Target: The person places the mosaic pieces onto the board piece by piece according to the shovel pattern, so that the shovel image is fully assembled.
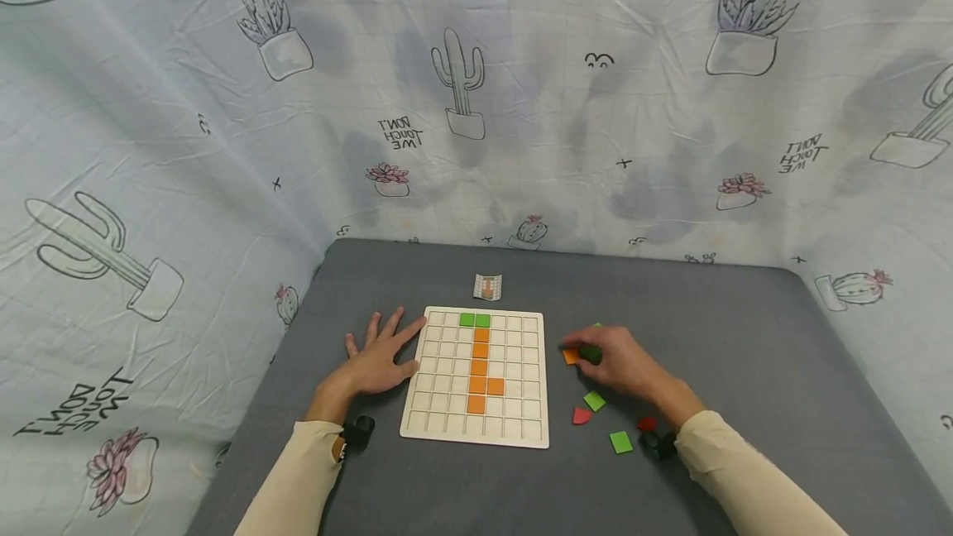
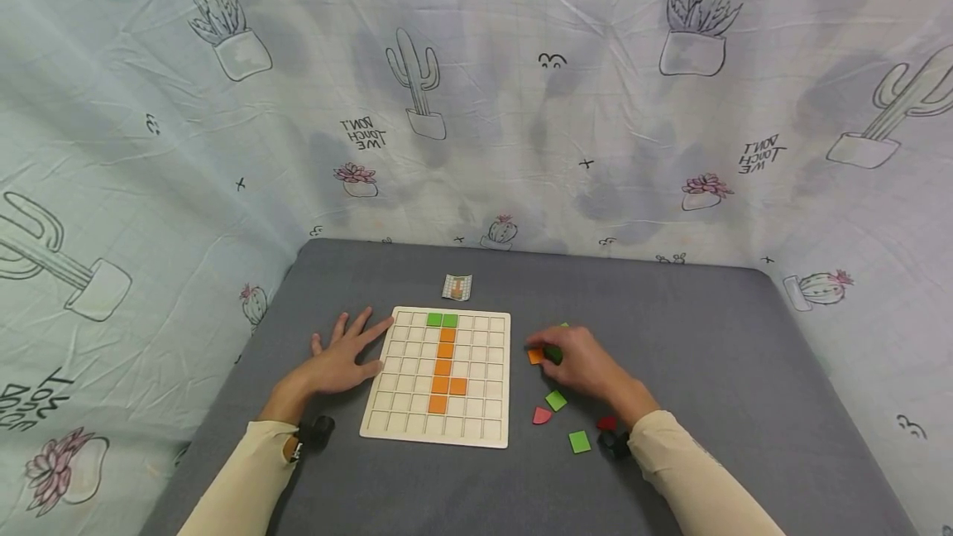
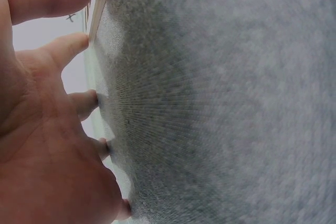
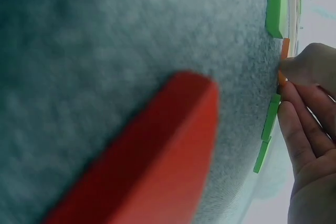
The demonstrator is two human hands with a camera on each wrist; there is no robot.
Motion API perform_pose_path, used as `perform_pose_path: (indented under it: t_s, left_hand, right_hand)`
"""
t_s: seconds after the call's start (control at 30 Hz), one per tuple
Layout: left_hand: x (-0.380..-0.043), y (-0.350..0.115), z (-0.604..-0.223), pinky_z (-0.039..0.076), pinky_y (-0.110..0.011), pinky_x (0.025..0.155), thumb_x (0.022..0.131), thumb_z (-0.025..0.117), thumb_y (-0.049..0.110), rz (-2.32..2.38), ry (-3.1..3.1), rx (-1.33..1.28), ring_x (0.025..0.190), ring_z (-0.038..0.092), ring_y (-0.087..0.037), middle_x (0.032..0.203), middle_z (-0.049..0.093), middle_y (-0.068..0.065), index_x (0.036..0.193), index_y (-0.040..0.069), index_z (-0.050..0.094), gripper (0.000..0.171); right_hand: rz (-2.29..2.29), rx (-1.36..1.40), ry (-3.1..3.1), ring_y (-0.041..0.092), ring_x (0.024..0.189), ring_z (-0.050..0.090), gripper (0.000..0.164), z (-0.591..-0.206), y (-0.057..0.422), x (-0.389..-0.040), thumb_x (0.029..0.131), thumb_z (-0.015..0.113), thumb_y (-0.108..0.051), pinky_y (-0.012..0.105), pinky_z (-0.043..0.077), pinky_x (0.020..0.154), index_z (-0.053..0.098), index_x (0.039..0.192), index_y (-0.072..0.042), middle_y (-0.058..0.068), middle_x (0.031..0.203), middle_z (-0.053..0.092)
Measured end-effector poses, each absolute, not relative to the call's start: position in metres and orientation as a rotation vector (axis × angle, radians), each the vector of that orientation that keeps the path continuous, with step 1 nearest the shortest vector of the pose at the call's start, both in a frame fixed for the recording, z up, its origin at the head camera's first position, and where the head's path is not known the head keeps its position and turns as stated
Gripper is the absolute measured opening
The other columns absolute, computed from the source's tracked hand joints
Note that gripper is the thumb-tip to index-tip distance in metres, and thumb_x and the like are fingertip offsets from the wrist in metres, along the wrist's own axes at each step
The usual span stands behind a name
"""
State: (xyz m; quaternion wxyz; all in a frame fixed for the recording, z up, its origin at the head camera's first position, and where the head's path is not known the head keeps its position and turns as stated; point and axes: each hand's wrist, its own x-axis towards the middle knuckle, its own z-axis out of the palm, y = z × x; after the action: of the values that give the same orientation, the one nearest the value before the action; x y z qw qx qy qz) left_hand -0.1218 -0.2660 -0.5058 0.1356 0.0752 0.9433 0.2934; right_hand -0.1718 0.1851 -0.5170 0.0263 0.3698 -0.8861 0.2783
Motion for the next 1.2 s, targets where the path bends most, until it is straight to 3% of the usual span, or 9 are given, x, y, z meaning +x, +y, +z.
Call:
perform_pose_path:
  t_s: [0.3,0.6,0.87,1.2]
  left_hand:
    - [-0.121,-0.263,-0.5,-0.009,-0.094,0.114,0.106,0.068,0.028,0.762,2.729,0.196,0.167,-0.007,-0.059,0.184,0.01,-0.021,0.174,0.024,0.035,0.076]
    - [-0.122,-0.267,-0.509,-0.013,-0.094,0.112,0.104,0.068,0.029,0.832,2.744,0.217,0.166,-0.007,-0.06,0.183,0.012,-0.022,0.173,0.026,0.037,0.076]
    - [-0.12,-0.264,-0.5,-0.015,-0.092,0.114,0.103,0.069,0.027,0.834,2.722,0.203,0.166,-0.008,-0.06,0.183,0.012,-0.022,0.173,0.025,0.038,0.076]
    - [-0.121,-0.263,-0.5,-0.012,-0.093,0.114,0.106,0.067,0.028,0.781,2.722,0.201,0.166,-0.008,-0.059,0.184,0.01,-0.021,0.174,0.024,0.035,0.076]
  right_hand:
    - [0.895,1.119,-2.72,0.023,0.108,0.079,0.037,-0.517,0.184,-0.167,0.088,0.087,0.002,0.046,0.065,0.092,0.083,0.122,-0.009,0.003,0.117,0.083]
    - [0.993,1.056,-2.601,0.023,0.096,0.081,0.036,-0.507,0.174,-0.15,0.086,0.089,0.002,0.046,0.066,0.083,0.082,0.12,-0.006,0.003,0.113,0.084]
    - [1.11,0.962,-2.519,0.023,0.099,0.08,0.036,-0.495,0.157,-0.132,0.086,0.09,0.004,0.052,0.066,0.081,0.083,0.12,-0.006,0.0,0.112,0.084]
    - [1.181,0.913,-2.455,0.023,0.098,0.08,0.038,-0.485,0.134,-0.118,0.085,0.09,0.003,0.05,0.067,0.085,0.082,0.121,-0.008,0.002,0.115,0.083]
